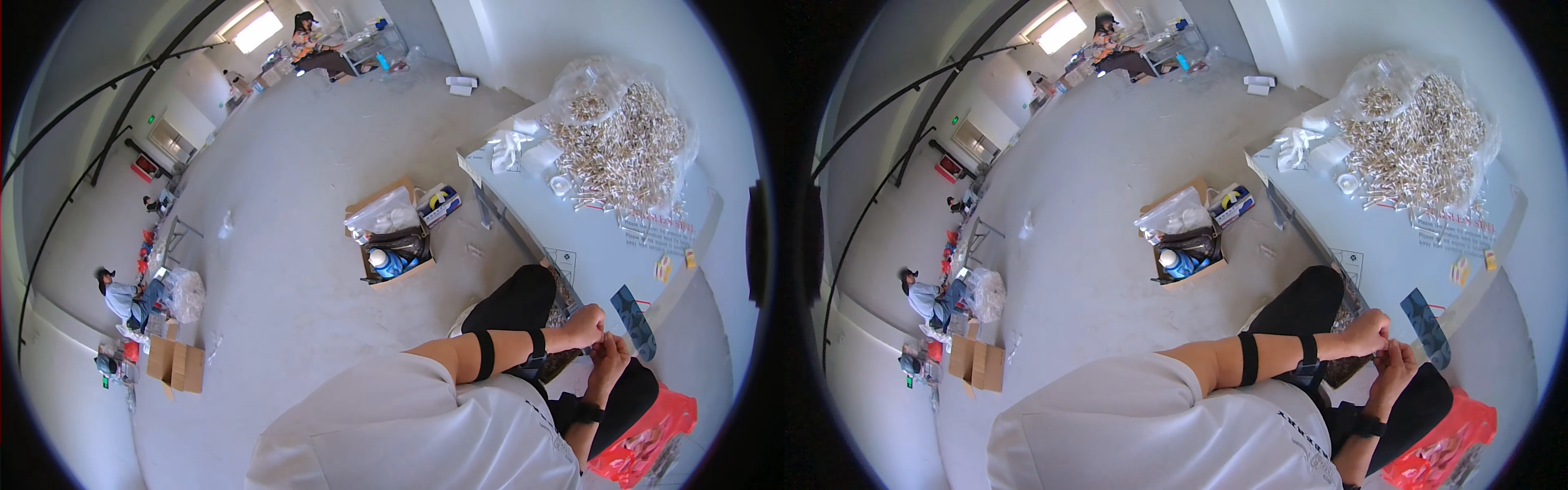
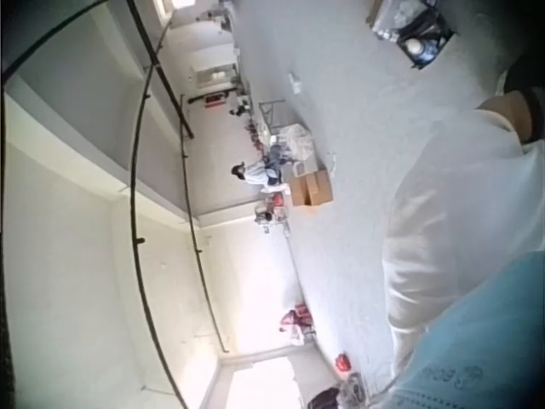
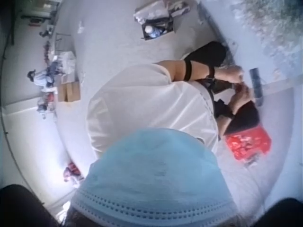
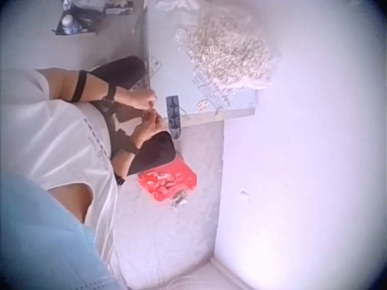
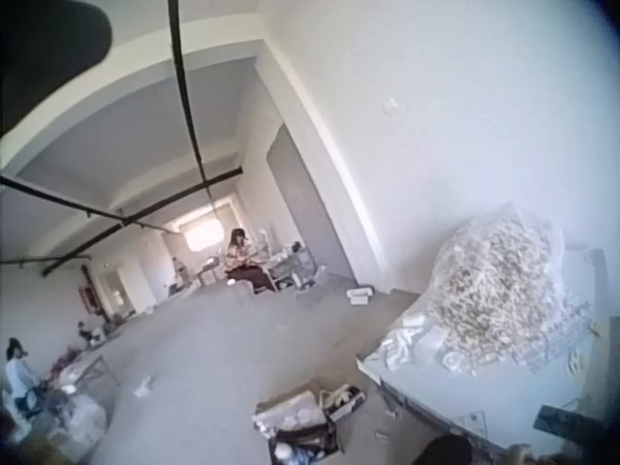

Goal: Packaging cotton swabs into plastic containers and film wrappers.

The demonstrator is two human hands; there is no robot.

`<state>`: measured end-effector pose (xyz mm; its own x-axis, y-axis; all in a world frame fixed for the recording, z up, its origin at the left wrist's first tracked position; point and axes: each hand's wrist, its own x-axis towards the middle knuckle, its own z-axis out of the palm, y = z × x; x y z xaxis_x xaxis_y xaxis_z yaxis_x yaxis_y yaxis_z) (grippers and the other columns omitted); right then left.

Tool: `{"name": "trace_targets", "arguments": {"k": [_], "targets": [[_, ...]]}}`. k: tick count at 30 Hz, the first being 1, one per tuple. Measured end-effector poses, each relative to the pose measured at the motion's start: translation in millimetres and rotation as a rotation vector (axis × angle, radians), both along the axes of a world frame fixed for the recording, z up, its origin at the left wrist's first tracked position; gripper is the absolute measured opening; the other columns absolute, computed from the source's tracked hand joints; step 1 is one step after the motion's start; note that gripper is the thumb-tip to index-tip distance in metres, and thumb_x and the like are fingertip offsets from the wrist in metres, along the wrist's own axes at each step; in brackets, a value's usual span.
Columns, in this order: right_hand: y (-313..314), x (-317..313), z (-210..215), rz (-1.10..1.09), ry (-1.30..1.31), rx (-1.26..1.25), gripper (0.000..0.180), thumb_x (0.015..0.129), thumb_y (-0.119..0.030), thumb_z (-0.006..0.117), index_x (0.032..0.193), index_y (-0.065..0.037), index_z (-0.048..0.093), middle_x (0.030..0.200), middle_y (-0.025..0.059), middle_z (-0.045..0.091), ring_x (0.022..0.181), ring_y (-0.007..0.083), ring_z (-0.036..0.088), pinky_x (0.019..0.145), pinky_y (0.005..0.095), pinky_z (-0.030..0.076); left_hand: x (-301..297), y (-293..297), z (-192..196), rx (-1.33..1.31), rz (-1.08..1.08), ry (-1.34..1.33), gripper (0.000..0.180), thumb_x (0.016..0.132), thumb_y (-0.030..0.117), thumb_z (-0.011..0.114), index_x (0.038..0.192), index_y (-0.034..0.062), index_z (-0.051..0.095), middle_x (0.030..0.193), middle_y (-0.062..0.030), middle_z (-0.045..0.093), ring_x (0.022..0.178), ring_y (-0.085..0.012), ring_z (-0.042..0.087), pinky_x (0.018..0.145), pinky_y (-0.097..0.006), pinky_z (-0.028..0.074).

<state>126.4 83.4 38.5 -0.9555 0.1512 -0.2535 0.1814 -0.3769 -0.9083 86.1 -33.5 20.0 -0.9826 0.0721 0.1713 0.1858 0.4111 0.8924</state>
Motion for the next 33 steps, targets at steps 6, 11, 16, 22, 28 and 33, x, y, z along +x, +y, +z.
{"name": "trace_targets", "arguments": {"k": [6,11,16,22,28,33], "targets": [[22,0,-16,0.162,0.111,0.15,0.021,0.092,-0.012,0.056,0.073,-0.006,0.054,0.063,-0.0041,0.05,0.057,0.004,0.044,0.051,0.0193,0.032,1,-5,16,0.329,-0.192,-0.326,0.011,0.062,-0.001,0.072,0.062,-0.0046,0.061,0.056,-0.0137,0.062,0.048,-0.0148,0.055,0.045,-0.03,0.042],[34,5,-28,0.03,0.119,0.629,0.021,0.089,-0.014,0.055,0.073,-0.001,0.052,0.061,0.0026,0.049,0.059,0.0095,0.044,0.054,0.0306,0.037,-6,7,-3,-0.036,-0.092,-0.086,0.009,0.068,0.006,0.064,0.066,-0.001,0.06,0.065,-0.02,0.06,0.061,-0.0307,0.059,0.055,-0.041,0.045],[12,2,-12,0.011,0.298,0.864,0.016,0.085,-0.012,0.057,0.075,0.0,0.055,0.066,0.0202,0.055,0.061,0.0379,0.054,0.055,0.0434,0.04,-8,-1,27,-0.239,-0.217,0.009,0.01,0.08,0.006,0.059,0.084,0.0044,0.05,0.071,-0.0172,0.056,0.065,-0.0341,0.059,0.058,-0.041,0.046],[23,-3,-11,-0.21,-0.113,0.33,0.035,0.08,-0.028,0.074,0.068,0.002,0.06,0.056,0.0067,0.055,0.05,0.0133,0.048,0.044,0.0334,0.034,-46,-4,20,0.047,-0.347,-0.176,0.026,0.079,-0.01,0.054,0.101,0.0037,0.058,0.069,-0.0058,0.061,0.056,-0.0126,0.058,0.049,-0.029,0.046],[47,6,-1,-0.302,-0.326,-0.419,0.026,0.083,-0.028,0.073,0.08,-0.003,0.067,0.069,-0.0001,0.059,0.053,0.006,0.045,0.046,0.0197,0.034,-59,69,45,0.38,-0.379,-0.417,0.007,0.083,-0.002,0.061,0.088,0.0016,0.058,0.069,-0.0046,0.062,0.054,-0.0079,0.056,0.043,-0.021,0.041],[86,-5,-16,-0.769,-0.029,-0.395,0.009,0.085,-0.007,0.066,0.079,0.001,0.068,0.068,0.0015,0.061,0.054,0.0054,0.047,0.047,0.0195,0.035,-82,133,30,0.218,-0.553,-0.249,0.005,0.083,0.002,0.064,0.087,-0.0009,0.065,0.07,-0.0049,0.064,0.057,-0.0091,0.057,0.049,-0.023,0.042]]}}
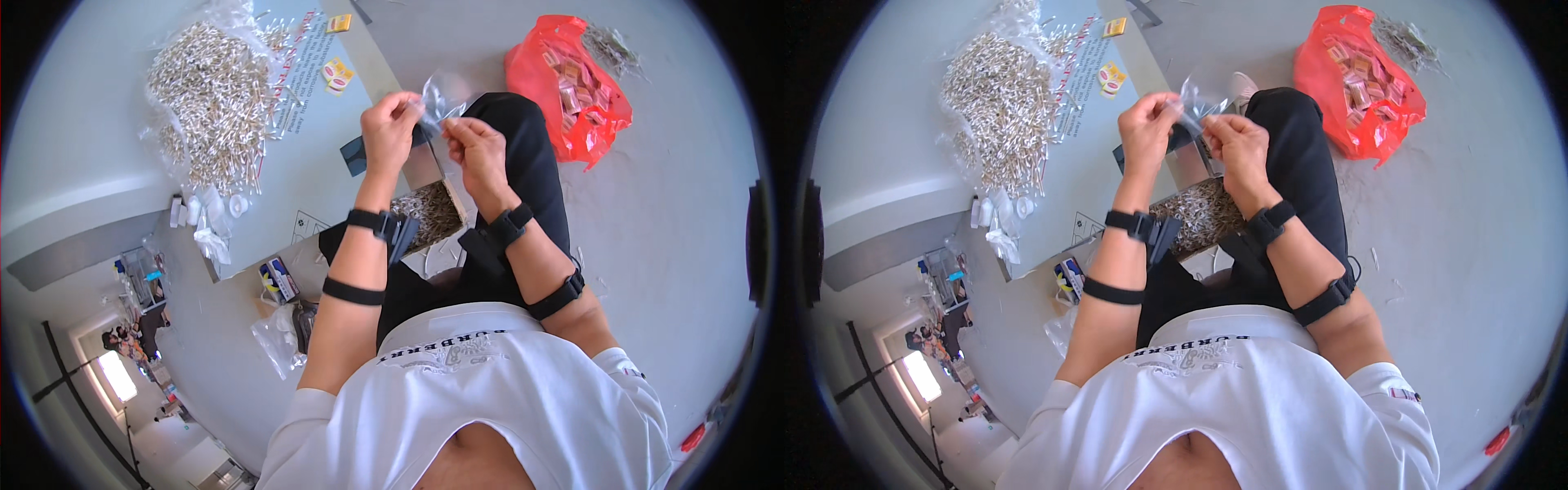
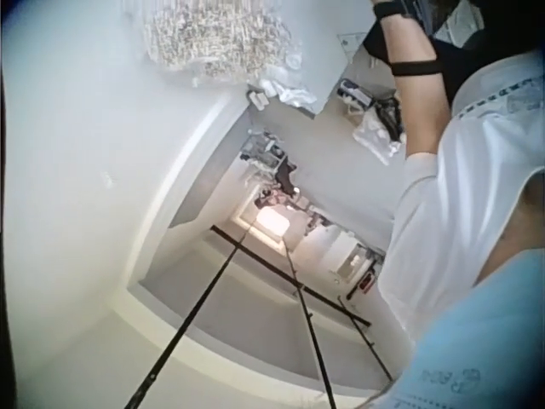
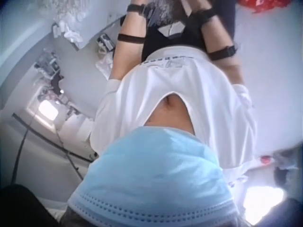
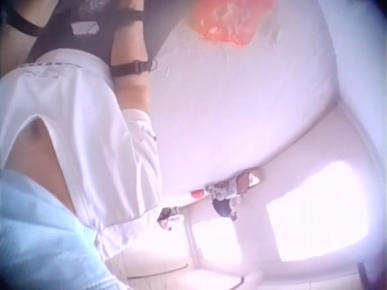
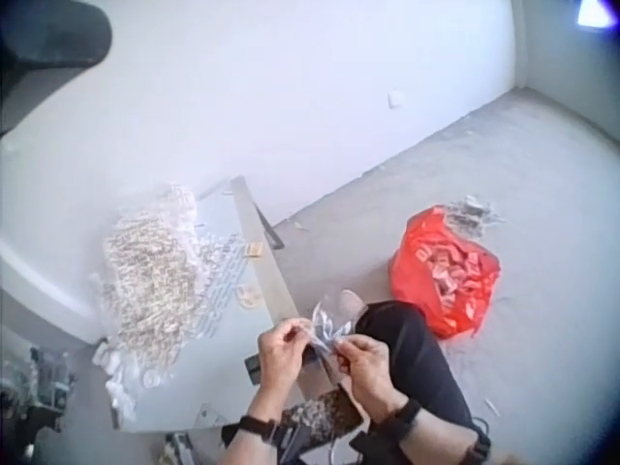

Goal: Packaging cotton swabs into plastic containers and film wrappers.

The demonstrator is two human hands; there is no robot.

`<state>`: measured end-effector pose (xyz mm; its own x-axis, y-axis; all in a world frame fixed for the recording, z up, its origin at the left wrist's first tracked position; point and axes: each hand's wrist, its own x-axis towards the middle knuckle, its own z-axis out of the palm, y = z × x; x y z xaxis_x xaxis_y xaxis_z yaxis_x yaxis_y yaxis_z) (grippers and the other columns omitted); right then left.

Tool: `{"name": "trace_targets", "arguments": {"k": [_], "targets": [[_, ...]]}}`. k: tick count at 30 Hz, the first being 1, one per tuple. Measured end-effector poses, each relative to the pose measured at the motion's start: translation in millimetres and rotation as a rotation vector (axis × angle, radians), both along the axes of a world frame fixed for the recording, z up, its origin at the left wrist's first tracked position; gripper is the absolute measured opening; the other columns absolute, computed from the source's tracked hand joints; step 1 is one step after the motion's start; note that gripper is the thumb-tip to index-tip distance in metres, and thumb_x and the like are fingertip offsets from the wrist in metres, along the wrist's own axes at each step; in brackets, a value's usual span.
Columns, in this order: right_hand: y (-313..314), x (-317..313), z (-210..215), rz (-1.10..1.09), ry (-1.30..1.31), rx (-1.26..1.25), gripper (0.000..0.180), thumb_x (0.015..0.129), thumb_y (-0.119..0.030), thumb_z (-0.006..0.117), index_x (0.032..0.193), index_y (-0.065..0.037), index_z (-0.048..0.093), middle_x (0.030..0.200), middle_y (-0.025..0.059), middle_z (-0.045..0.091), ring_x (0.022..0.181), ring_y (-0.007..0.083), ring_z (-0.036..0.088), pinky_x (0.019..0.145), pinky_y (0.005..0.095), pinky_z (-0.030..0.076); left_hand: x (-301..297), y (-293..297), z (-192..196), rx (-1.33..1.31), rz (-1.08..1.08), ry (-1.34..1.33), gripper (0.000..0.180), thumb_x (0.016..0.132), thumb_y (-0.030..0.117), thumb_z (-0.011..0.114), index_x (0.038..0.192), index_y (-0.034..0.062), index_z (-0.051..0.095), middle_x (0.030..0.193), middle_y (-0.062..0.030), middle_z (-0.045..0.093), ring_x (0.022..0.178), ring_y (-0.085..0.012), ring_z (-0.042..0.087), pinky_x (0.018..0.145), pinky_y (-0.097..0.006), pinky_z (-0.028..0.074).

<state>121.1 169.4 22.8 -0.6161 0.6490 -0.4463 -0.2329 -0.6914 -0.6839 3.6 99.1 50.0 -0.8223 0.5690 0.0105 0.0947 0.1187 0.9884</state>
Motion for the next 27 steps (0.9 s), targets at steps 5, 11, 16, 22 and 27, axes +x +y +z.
{"name": "trace_targets", "arguments": {"k": [5,11,16,22,27], "targets": [[25,-20,-29,-0.213,-0.126,0.146,0.01,0.084,-0.005,0.066,0.077,0.002,0.067,0.065,0.0009,0.059,0.053,0.0052,0.046,0.046,0.0203,0.034,-34,47,-24,-0.286,-0.288,0.664,0.019,0.075,0.009,0.069,0.094,0.0082,0.072,0.075,-0.0062,0.063,0.07,-0.0191,0.061,0.063,-0.032,0.048],[30,-30,-51,-0.237,-0.291,0.168,0.015,0.082,-0.007,0.067,0.068,0.001,0.065,0.06,-0.0021,0.056,0.054,0.0055,0.044,0.049,0.0242,0.033,-44,53,-40,-0.439,-0.355,0.912,0.018,0.073,0.011,0.07,0.09,0.0138,0.073,0.079,-0.0058,0.064,0.085,-0.0265,0.058,0.078,-0.039,0.047],[20,-26,-49,-0.184,-0.321,0.17,0.015,0.082,-0.008,0.068,0.07,0.001,0.065,0.063,-0.0004,0.058,0.055,0.0054,0.045,0.049,0.0233,0.034,-45,42,-36,-0.434,-0.404,0.957,0.017,0.073,0.012,0.07,0.089,0.0145,0.072,0.08,-0.0045,0.064,0.09,-0.0257,0.057,0.082,-0.039,0.046],[3,-14,-27,-0.095,-0.145,-0.027,0.012,0.082,-0.009,0.068,0.076,0.001,0.066,0.065,0.0001,0.058,0.055,0.0063,0.045,0.049,0.0223,0.035,-60,23,-25,-0.367,-0.537,0.862,0.017,0.075,0.01,0.066,0.091,0.0103,0.072,0.081,-0.0069,0.065,0.09,-0.0279,0.057,0.084,-0.037,0.046],[-20,-14,-16,-0.071,-0.157,0.078,0.011,0.078,-0.006,0.073,0.079,0.002,0.067,0.067,-0.0007,0.059,0.057,0.006,0.047,0.051,0.0217,0.035,-62,13,-13,-0.359,-0.621,0.492,0.014,0.083,0.014,0.062,0.09,0.0056,0.07,0.079,-0.0075,0.065,0.088,-0.0264,0.056,0.085,-0.034,0.045]]}}
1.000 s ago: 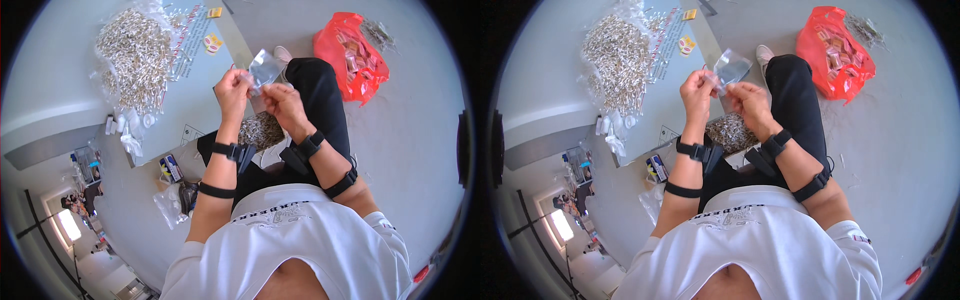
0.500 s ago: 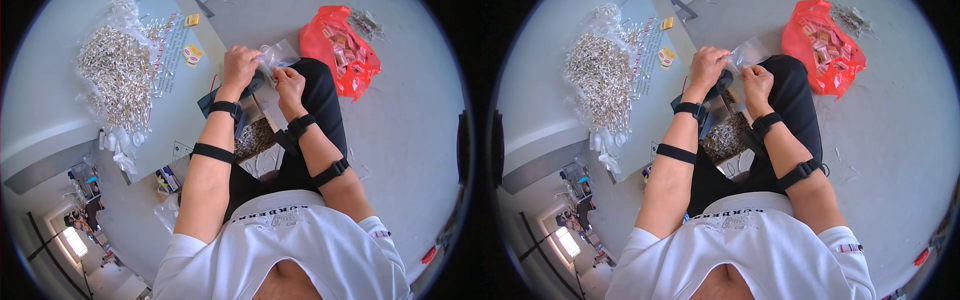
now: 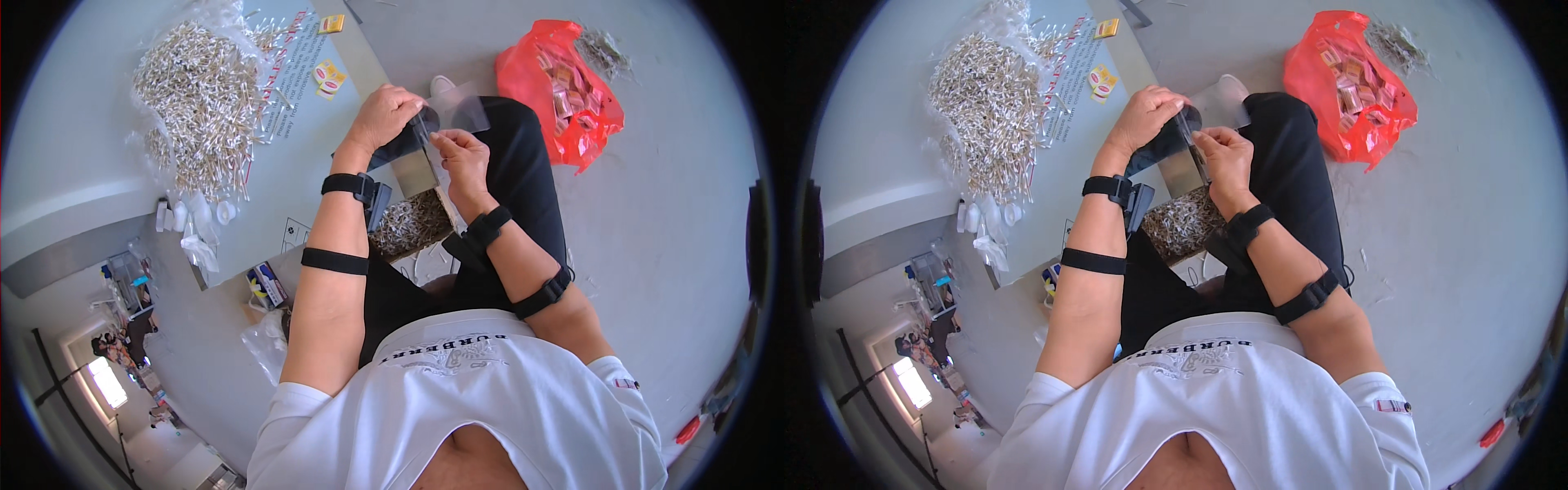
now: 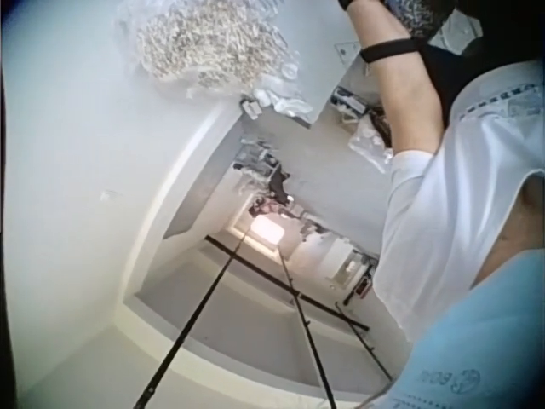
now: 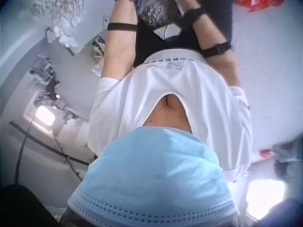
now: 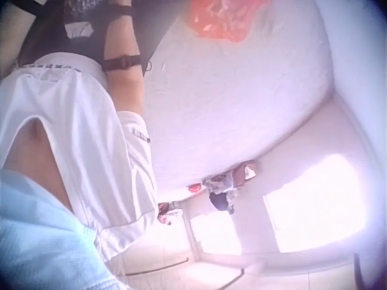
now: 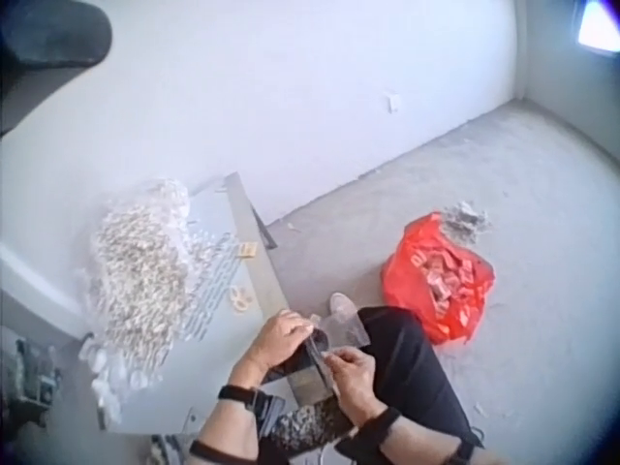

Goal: Packaging cotton swabs into plastic containers and film wrappers.

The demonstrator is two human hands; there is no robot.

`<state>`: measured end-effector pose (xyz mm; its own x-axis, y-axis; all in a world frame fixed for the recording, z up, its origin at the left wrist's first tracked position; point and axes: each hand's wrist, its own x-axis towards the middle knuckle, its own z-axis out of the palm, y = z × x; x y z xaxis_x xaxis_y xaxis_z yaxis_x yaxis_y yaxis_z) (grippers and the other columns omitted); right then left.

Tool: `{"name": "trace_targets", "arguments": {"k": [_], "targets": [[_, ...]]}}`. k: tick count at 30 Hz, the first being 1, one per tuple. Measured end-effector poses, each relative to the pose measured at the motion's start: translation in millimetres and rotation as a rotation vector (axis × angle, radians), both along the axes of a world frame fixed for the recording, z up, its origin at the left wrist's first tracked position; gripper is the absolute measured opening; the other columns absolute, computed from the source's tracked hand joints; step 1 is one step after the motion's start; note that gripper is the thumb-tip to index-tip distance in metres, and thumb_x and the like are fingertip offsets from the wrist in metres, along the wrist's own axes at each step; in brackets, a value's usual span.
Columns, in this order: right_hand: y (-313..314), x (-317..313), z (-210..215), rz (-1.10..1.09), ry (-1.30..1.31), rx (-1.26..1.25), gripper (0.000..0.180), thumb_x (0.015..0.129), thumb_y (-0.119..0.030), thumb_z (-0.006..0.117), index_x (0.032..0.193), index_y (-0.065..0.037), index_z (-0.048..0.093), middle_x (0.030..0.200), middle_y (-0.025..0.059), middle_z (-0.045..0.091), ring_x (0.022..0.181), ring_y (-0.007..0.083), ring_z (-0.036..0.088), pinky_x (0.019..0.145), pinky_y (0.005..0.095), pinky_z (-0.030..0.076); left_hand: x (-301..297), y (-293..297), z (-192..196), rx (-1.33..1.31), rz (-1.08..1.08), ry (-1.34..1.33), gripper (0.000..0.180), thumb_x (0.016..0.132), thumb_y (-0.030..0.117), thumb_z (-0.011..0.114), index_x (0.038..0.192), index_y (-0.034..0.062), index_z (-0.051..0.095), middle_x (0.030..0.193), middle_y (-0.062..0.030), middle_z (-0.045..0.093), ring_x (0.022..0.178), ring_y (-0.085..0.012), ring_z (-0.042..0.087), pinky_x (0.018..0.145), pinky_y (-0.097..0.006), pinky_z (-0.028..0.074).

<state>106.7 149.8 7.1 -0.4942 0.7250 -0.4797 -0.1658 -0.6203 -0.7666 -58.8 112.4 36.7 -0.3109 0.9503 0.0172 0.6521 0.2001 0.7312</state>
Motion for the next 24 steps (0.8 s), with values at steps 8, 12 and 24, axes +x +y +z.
{"name": "trace_targets", "arguments": {"k": [8,12,24], "targets": [[-22,-18,-29,0.078,-0.084,0.114,0.014,0.072,-0.006,0.077,0.07,0.002,0.065,0.069,0.002,0.058,0.062,0.0113,0.05,0.057,0.0269,0.04,-12,-26,-13,0.002,0.06,0.317,0.011,0.082,0.017,0.064,0.083,0.0068,0.067,0.093,-0.0043,0.059,0.096,-0.0287,0.05,0.086,-0.039,0.043],[-35,-31,-35,0.051,-0.37,0.779,0.026,0.066,-0.009,0.08,0.066,0.006,0.059,0.08,0.0085,0.055,0.069,0.0175,0.051,0.064,0.031,0.041,-11,-40,-16,-0.033,0.142,0.515,0.01,0.077,0.021,0.066,0.08,0.0113,0.067,0.097,-0.0023,0.055,0.098,-0.0279,0.049,0.083,-0.04,0.042],[-28,0,3,0.043,-0.077,0.239,0.032,0.082,-0.01,0.073,0.064,-0.009,0.047,0.061,-0.0076,0.041,0.057,0.0036,0.033,0.051,0.0226,0.027,-20,-96,-36,0.354,0.577,0.339,0.024,0.07,0.005,0.072,0.088,0.0055,0.057,0.091,-0.0124,0.057,0.091,-0.0342,0.051,0.082,-0.042,0.043]]}}
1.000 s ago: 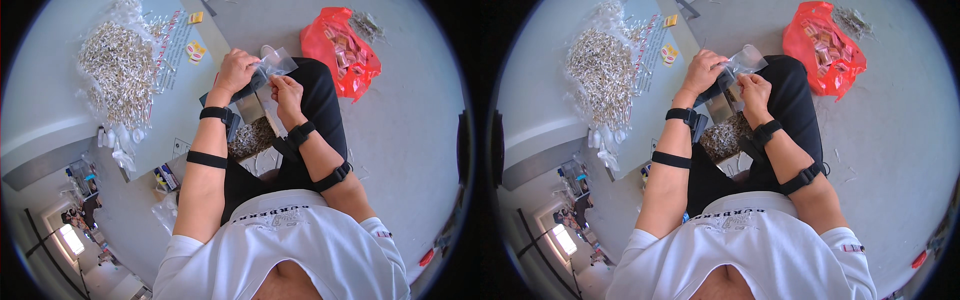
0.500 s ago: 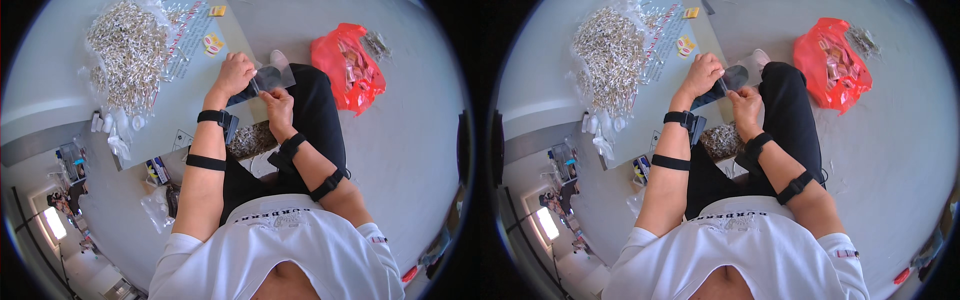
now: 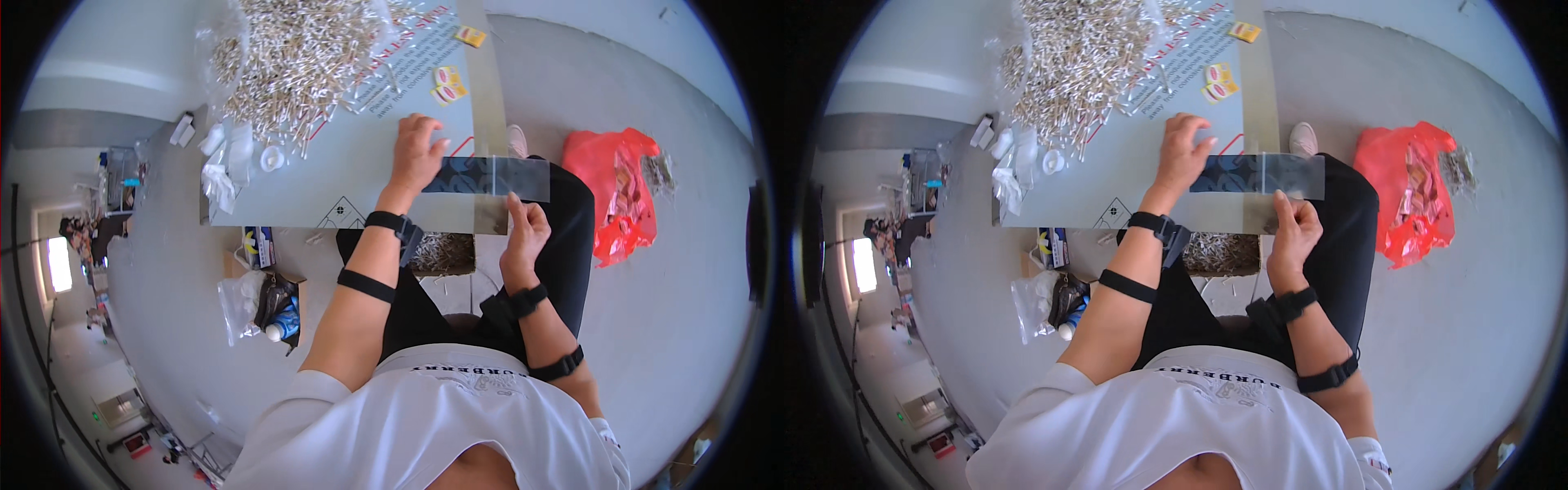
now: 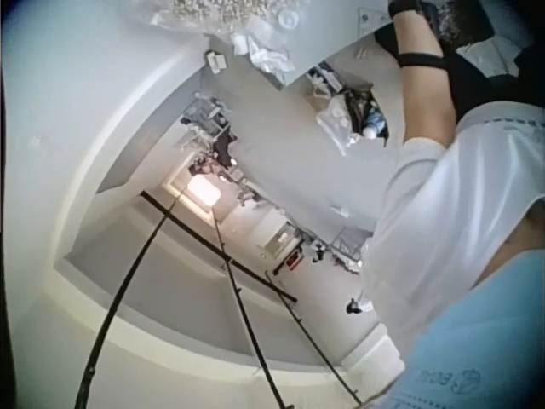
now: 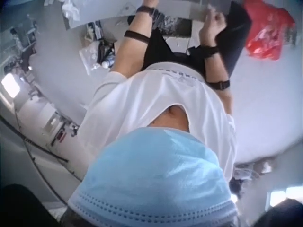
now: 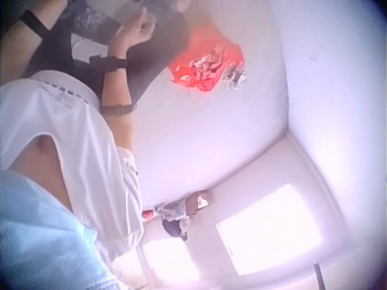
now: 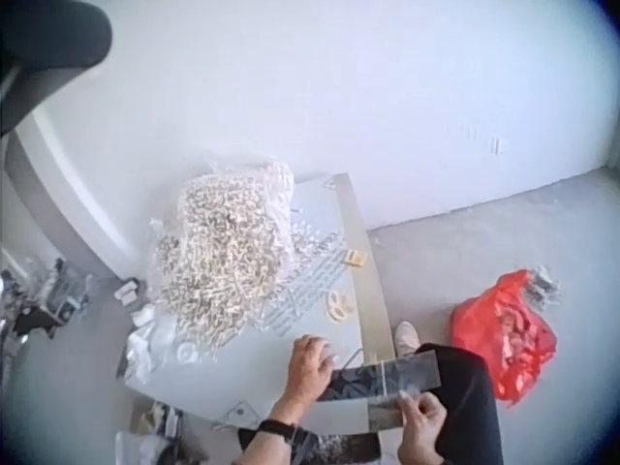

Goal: Packaging cotton swabs into plastic containers and film wrappers.

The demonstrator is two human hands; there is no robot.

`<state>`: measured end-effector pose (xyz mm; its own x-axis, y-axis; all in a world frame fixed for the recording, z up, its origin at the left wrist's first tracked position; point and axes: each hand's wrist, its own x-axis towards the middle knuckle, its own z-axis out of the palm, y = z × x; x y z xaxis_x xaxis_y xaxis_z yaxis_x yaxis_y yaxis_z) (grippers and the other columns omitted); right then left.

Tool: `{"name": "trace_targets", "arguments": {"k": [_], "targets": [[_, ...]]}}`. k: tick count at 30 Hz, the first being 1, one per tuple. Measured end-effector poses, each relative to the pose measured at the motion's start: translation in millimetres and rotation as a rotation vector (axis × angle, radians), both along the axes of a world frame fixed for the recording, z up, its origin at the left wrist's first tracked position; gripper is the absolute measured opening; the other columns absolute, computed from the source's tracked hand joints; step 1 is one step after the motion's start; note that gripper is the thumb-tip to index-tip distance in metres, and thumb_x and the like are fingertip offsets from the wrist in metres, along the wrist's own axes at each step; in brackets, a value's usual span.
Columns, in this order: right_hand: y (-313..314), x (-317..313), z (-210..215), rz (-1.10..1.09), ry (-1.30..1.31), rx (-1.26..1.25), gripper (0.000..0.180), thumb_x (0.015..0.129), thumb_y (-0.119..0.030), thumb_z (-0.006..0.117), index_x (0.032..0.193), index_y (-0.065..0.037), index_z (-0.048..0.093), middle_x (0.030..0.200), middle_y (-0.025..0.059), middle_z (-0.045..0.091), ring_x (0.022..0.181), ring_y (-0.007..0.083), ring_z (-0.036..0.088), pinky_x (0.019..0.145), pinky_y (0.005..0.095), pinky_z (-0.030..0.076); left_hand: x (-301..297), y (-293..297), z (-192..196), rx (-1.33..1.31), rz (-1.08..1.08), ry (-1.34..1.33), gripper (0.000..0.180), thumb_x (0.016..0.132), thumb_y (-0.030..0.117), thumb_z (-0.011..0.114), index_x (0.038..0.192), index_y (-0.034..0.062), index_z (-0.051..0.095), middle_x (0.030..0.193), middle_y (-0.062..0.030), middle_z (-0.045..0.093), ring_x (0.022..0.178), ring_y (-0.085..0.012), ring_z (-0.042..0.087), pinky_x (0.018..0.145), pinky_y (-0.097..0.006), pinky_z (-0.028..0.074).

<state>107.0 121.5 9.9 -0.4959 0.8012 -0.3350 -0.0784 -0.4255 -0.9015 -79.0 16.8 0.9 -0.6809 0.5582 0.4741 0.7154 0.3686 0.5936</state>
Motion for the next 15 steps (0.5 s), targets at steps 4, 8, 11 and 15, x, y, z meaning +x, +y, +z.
{"name": "trace_targets", "arguments": {"k": [4,8,11,15], "targets": [[-8,-1,22,0.319,0.002,0.292,0.027,0.086,-0.012,0.07,0.069,-0.004,0.051,0.062,-0.0072,0.04,0.06,0.0033,0.034,0.053,0.0212,0.029,-36,-66,-12,0.013,0.403,-0.171,0.026,0.07,0.002,0.069,0.093,0.0052,0.058,0.094,-0.0118,0.059,0.094,-0.0323,0.054,0.083,-0.042,0.044],[-18,-25,25,0.548,-0.061,0.386,0.02,0.084,-0.007,0.069,0.073,-0.001,0.053,0.064,-0.0034,0.046,0.06,0.0041,0.039,0.054,0.0224,0.035,-81,-116,-10,-0.135,0.688,0.084,0.036,0.069,0.006,0.072,0.102,0.007,0.059,0.103,-0.0108,0.058,0.102,-0.0317,0.051,0.086,-0.047,0.043],[-17,-42,35,0.647,-0.164,0.613,0.015,0.078,-0.001,0.069,0.077,0.002,0.054,0.069,0.0056,0.052,0.056,0.0112,0.047,0.055,0.0259,0.041,-97,-111,-1,-0.252,0.859,0.067,0.042,0.07,0.013,0.073,0.11,0.009,0.059,0.111,-0.0113,0.055,0.109,-0.0333,0.047,0.088,-0.052,0.041],[-16,-72,25,0.644,-0.079,0.659,0.013,0.077,-0.001,0.068,0.078,0.002,0.055,0.072,0.0083,0.054,0.057,0.0146,0.051,0.055,0.0276,0.042,-107,-103,5,-0.379,0.883,-0.119,0.051,0.074,0.024,0.072,0.12,0.0123,0.056,0.119,-0.0129,0.051,0.114,-0.036,0.044,0.089,-0.056,0.04]]}}
